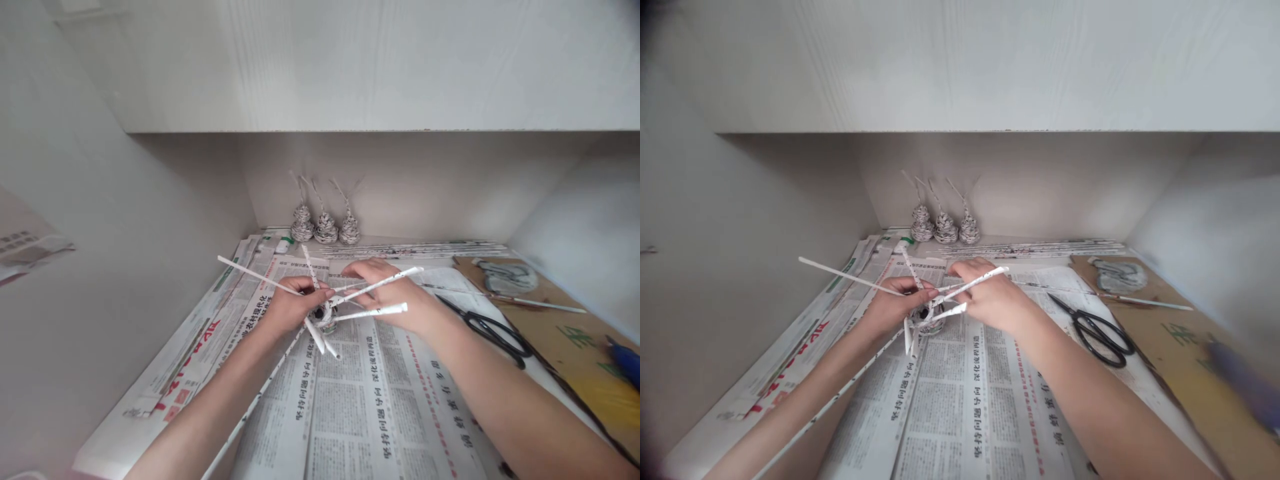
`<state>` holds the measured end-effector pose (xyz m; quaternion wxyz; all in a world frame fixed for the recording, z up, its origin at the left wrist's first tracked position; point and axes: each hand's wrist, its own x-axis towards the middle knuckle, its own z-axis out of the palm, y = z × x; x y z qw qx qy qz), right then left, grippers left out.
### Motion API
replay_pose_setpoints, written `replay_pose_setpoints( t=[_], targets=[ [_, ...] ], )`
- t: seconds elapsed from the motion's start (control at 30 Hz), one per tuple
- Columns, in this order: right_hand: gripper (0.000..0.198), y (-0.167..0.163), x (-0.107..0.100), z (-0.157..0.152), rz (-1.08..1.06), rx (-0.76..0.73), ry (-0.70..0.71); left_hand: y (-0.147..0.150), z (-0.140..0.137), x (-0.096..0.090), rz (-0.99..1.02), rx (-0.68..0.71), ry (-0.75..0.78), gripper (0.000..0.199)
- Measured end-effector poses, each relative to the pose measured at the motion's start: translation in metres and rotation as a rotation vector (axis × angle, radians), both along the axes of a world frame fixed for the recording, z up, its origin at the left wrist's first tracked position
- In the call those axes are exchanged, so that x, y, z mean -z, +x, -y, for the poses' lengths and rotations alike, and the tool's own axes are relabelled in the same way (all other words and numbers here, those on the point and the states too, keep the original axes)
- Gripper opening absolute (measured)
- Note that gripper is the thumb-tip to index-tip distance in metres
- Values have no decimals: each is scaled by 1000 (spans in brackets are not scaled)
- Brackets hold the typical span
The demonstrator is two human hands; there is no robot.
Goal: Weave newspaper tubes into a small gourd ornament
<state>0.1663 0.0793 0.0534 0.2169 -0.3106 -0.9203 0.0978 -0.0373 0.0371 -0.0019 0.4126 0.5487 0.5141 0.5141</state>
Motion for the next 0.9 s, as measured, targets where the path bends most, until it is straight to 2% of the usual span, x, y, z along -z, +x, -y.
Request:
replay_pose_setpoints(
  t=[0.23,0.57,0.8,0.9],
  targets=[
    [17,-13,3,6,11,5,27,7,5,-3,-49,44,29,31],
    [10,-12,6,6,-19,42,10,12,8,-9,-62,14,-50,29],
    [3,-7,4,7,23,85,-73,11,10,-10,-125,29,-11,25],
    [9,-7,3,9,19,88,-91,12,10,-8,-127,55,13,25]
  ],
)
